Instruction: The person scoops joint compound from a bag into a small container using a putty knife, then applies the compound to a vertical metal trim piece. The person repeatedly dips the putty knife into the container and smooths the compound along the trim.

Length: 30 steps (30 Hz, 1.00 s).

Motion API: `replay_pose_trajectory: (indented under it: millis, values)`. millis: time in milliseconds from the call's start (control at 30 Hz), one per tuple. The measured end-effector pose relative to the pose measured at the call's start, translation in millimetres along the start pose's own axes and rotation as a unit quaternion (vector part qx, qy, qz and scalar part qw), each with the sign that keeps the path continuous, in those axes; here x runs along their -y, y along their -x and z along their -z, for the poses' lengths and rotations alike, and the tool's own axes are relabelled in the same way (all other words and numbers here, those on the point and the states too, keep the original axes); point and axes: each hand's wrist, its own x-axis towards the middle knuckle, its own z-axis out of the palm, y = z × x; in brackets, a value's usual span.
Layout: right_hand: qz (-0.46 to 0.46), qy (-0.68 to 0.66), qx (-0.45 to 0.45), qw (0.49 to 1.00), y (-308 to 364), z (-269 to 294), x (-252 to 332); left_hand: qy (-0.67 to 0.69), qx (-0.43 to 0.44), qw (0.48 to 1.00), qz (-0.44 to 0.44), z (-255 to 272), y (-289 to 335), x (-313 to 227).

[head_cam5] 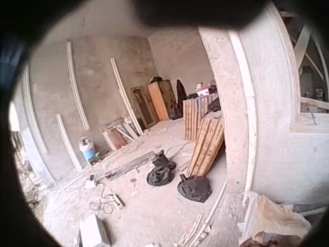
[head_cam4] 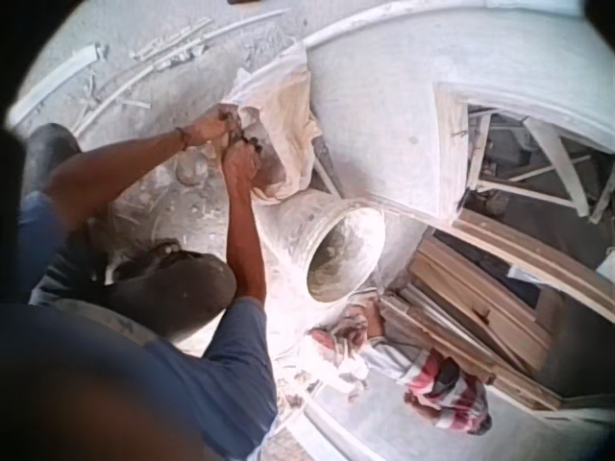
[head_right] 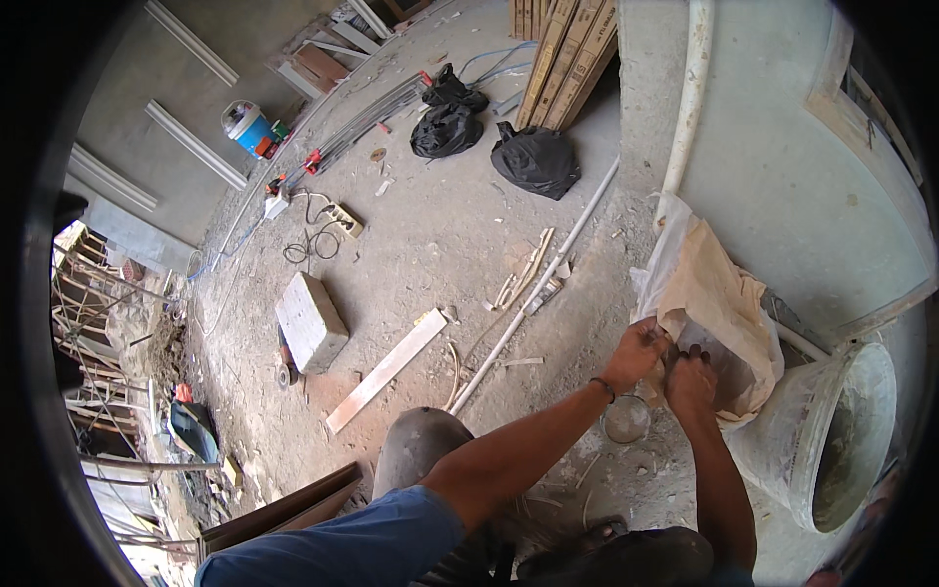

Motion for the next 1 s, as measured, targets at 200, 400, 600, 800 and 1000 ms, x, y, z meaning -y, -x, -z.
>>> replay_pose_trajectory:
  millis: [200,400,600,800,1000]
  values:
    - [-0.035,-0.205,-0.031,0.978,-5.0,-3.7,-22.6,0.014,0.000,1.000,-0.021,3.8,-3.6,0.2]
    - [-0.102,-0.176,-0.042,0.978,-18.6,-50.4,-57.6,0.066,0.004,0.998,-0.001,18.3,3.1,-2.3]
    - [-0.130,-0.086,0.023,0.988,-46.4,-87.5,-64.4,0.107,0.032,0.992,0.062,33.6,1.6,-2.7]
    - [-0.214,-0.247,0.083,0.942,-45.2,-99.4,-64.5,0.140,0.031,0.987,0.076,29.9,0.9,-9.7]
    - [-0.288,-0.405,0.025,0.867,-40.7,-116.7,-42.9,0.090,0.084,0.990,0.067,11.6,4.2,-22.1]
